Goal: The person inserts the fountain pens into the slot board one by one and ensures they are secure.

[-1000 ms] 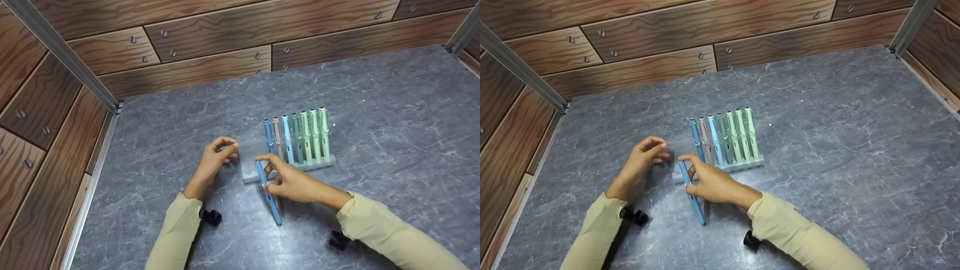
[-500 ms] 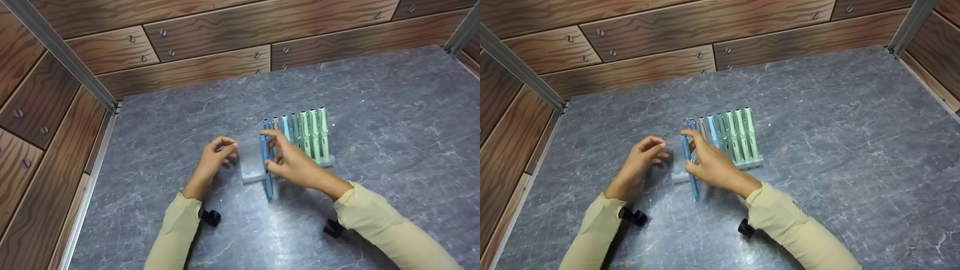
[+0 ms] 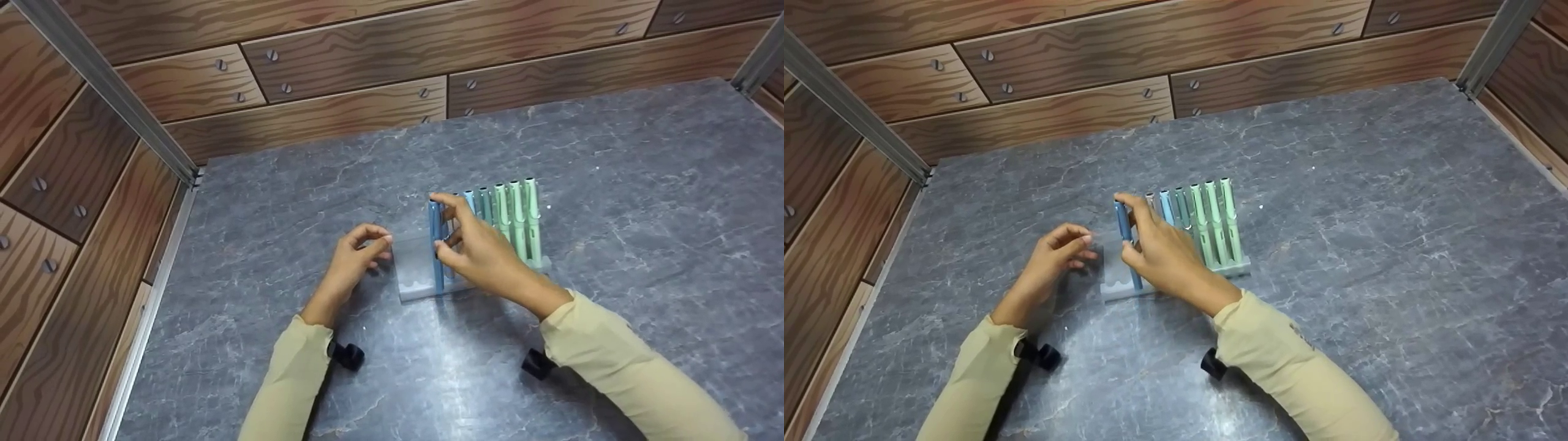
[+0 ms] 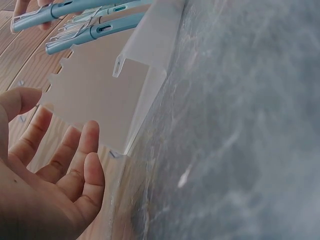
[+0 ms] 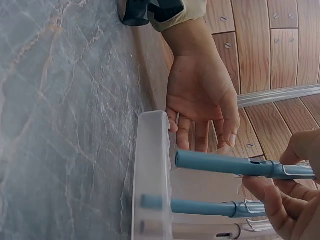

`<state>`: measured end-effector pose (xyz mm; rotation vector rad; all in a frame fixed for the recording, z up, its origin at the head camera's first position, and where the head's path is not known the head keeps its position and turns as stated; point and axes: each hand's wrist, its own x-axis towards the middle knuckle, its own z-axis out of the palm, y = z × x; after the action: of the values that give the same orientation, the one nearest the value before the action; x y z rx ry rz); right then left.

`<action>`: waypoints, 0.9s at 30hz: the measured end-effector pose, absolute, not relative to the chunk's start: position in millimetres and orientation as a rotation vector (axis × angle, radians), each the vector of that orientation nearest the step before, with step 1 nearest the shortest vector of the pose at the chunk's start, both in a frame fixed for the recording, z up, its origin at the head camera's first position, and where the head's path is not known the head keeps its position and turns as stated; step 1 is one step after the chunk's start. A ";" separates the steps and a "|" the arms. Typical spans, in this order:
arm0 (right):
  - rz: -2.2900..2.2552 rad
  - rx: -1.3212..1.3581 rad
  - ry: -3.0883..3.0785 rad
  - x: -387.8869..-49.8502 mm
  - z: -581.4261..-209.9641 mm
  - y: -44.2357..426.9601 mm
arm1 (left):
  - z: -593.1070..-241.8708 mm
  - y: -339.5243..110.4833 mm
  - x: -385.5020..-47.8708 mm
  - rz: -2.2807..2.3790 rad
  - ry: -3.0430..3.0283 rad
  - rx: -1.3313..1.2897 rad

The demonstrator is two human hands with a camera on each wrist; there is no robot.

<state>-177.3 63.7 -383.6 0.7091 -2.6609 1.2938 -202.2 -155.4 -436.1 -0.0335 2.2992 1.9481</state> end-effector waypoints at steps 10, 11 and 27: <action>1.174 0.691 -2.589 -182.6 -391.5 61.9 | -438.5 -156.4 -203.1 1.959 2.289 -0.008; 1.169 0.693 -2.582 -182.6 -392.8 62.0 | -438.3 -156.4 -203.0 1.959 2.288 -0.007; 1.078 0.715 -2.606 -177.6 -404.7 57.6 | -438.2 -154.6 -202.3 1.984 2.274 -0.033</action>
<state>-177.6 57.6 -404.7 0.7146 -2.6063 1.0782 -202.3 -154.6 -438.2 -0.0334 2.2736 1.9839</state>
